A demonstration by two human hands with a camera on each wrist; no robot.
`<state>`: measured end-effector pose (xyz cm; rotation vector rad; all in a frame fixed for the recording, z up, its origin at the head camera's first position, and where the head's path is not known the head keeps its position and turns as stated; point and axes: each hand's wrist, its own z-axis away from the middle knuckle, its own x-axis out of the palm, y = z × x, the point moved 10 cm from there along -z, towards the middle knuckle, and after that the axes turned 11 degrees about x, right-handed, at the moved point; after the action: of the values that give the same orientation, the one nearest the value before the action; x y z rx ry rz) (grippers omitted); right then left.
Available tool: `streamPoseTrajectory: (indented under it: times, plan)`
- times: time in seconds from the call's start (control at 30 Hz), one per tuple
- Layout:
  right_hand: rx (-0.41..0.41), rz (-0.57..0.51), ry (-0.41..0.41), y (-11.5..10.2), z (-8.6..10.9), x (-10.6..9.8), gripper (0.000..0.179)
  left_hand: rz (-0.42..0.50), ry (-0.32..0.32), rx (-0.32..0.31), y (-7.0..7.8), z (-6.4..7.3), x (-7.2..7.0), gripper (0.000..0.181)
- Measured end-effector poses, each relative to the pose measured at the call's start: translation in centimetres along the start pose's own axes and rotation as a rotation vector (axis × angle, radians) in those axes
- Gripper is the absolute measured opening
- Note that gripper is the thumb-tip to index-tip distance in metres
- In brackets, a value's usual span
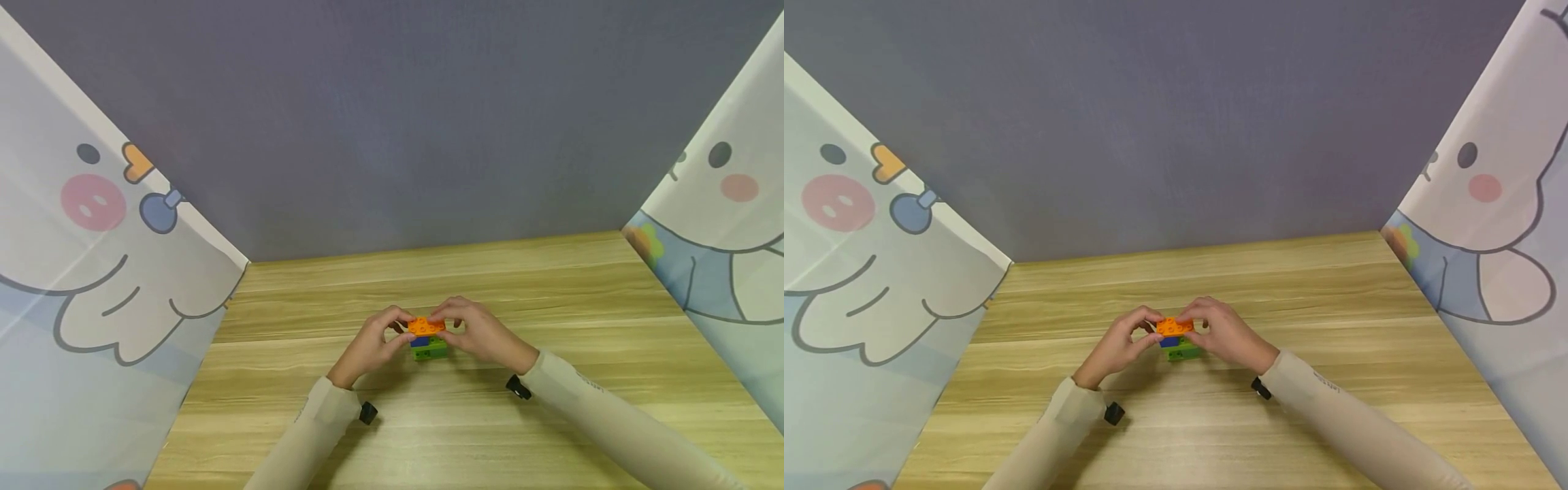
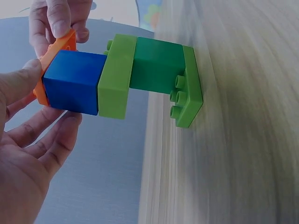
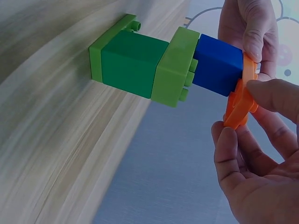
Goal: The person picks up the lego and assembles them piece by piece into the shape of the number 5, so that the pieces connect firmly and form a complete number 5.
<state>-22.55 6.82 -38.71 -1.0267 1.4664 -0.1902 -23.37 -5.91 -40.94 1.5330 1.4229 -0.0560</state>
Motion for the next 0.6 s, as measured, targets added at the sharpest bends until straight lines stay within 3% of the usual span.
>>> streamPoseTrajectory:
  times: [0.6]
  plan:
    - [0.004,0.024,-0.01,-0.46,-0.14,-0.12,0.026,0.007,0.001,-0.02,-0.38,0.07,-0.13,0.021]
